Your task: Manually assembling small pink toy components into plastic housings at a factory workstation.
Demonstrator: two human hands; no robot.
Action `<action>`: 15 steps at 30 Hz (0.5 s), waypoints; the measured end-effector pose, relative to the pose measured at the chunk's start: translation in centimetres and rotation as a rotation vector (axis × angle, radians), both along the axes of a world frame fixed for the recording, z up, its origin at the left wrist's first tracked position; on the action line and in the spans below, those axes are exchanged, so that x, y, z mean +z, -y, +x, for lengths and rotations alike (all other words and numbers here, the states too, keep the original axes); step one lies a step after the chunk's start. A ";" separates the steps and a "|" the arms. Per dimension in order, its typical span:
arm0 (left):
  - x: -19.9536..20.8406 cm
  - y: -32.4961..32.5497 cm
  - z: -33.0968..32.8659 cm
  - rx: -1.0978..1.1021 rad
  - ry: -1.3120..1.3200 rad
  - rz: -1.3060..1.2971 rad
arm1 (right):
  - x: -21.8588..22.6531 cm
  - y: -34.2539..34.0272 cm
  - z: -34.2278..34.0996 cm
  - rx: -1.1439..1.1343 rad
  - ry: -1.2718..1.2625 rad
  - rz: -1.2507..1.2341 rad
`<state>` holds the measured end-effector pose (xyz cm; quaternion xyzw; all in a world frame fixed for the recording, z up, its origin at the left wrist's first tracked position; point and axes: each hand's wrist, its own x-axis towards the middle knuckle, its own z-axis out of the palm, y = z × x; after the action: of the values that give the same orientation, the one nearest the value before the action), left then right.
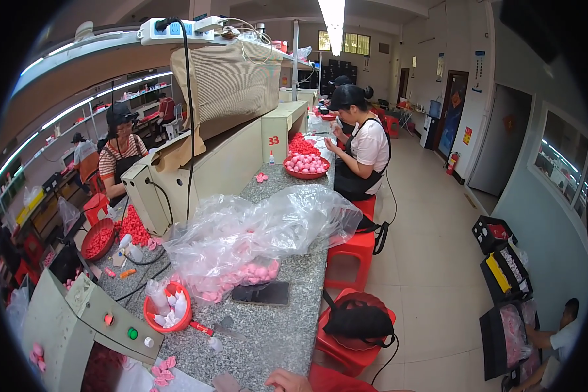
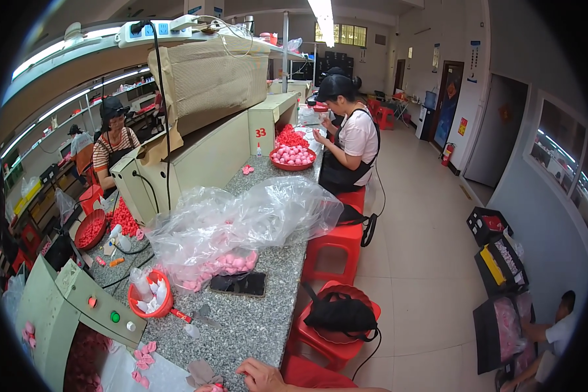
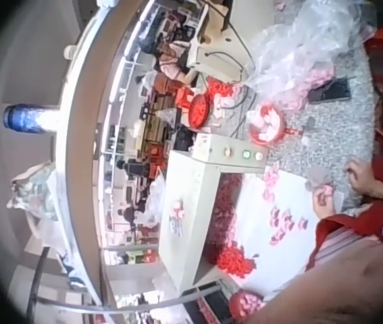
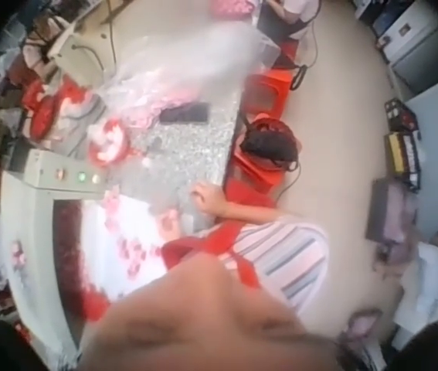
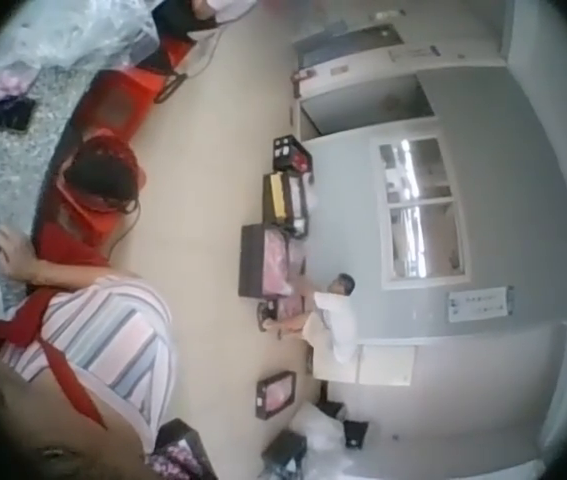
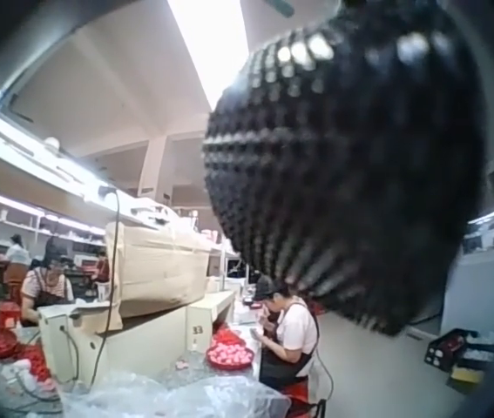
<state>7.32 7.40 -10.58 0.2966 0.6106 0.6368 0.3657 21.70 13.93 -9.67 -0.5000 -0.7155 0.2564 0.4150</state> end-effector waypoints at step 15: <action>-1.1 0.1 -0.1 -0.011 0.161 0.000 | -1.2 -0.1 -0.2 -0.040 0.059 0.065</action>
<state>7.21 7.30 -11.65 0.2478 0.5776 0.6566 0.4170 21.51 14.06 -10.83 -0.5077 -0.7252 0.2099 0.4149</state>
